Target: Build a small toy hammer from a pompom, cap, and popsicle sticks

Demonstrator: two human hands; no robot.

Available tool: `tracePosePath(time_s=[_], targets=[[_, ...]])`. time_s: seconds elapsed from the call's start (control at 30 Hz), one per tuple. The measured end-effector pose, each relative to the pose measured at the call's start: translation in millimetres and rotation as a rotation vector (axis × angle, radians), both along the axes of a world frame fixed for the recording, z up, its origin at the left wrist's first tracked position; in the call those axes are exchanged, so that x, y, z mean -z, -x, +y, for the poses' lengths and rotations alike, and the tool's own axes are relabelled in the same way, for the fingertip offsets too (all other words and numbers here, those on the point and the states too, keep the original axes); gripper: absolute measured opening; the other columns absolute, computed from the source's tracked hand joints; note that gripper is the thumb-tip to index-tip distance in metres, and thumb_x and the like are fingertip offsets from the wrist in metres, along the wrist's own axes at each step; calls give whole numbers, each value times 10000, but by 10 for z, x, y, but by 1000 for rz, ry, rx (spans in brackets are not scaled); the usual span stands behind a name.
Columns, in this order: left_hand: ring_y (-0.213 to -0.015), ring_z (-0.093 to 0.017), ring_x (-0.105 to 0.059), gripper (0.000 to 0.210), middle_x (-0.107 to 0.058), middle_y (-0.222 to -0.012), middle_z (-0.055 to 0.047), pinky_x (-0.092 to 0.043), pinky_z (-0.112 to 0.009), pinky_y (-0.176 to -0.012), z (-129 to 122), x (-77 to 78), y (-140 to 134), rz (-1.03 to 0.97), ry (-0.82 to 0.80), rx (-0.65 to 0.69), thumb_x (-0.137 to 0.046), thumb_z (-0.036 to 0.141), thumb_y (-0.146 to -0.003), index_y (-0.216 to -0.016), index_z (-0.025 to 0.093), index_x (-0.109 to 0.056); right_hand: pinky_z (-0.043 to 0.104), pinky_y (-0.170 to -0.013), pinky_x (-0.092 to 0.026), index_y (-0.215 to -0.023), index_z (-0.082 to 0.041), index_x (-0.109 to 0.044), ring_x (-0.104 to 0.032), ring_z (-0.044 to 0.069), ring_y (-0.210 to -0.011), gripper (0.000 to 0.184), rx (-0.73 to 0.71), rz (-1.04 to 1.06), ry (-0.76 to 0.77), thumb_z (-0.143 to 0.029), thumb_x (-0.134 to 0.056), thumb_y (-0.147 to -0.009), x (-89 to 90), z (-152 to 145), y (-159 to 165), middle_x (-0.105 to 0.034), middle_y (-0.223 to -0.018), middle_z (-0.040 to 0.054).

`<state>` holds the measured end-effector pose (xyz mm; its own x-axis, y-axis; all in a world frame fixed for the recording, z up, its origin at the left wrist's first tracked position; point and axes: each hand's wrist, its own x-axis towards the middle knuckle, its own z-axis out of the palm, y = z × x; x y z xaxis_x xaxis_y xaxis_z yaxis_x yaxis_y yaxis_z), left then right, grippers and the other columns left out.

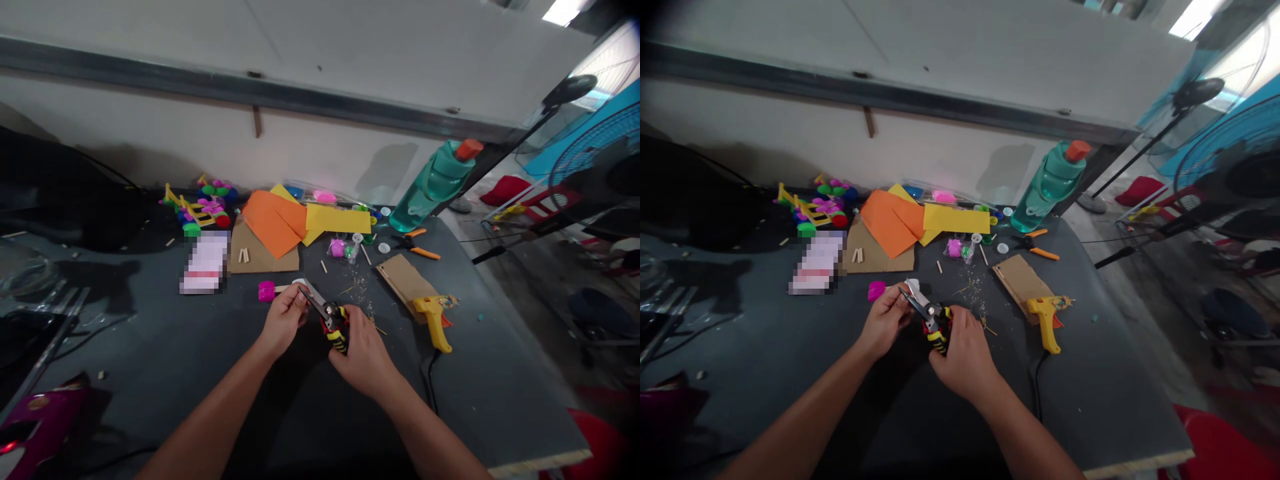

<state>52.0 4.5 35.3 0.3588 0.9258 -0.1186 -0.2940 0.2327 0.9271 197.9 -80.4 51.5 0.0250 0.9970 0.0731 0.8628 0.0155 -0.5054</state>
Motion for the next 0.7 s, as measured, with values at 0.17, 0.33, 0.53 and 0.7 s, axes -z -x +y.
tracePosePath(time_s=[0.17,0.33,0.53,0.7], targets=[[-421,-50,-299,317,-336,-528,63,-230,-154,-385,27,8,15,22,-73,-2,-575,463,-792,-702,167,-502,385,-810,-435,-1099,-145,-393,-532,240,-908,476,-13,42,43,-173,-491,-634,-8,3,8,-533,-981,101],[-441,-59,-342,302,-383,-539,53,-273,-157,-394,38,21,25,29,-86,-14,-579,456,-791,-718,168,-525,355,-770,-437,-1081,-169,-391,-537,220,-864,466,-12,90,73,-159,-496,-627,-27,5,6,-534,-971,83],[-439,-59,-342,306,-390,-536,52,-280,-162,-392,36,34,28,46,-89,5,-567,451,-800,-699,166,-516,366,-806,-434,-1099,-166,-375,-528,223,-900,464,-22,107,101,-177,-493,-651,-30,8,0,-524,-987,84],[-431,-65,-333,308,-375,-528,50,-247,-180,-396,29,-14,36,79,-114,12,-584,446,-787,-676,164,-527,403,-860,-410,-1121,-141,-365,-512,247,-954,498,-26,15,66,-175,-496,-642,-29,3,20,-513,-1008,111]])
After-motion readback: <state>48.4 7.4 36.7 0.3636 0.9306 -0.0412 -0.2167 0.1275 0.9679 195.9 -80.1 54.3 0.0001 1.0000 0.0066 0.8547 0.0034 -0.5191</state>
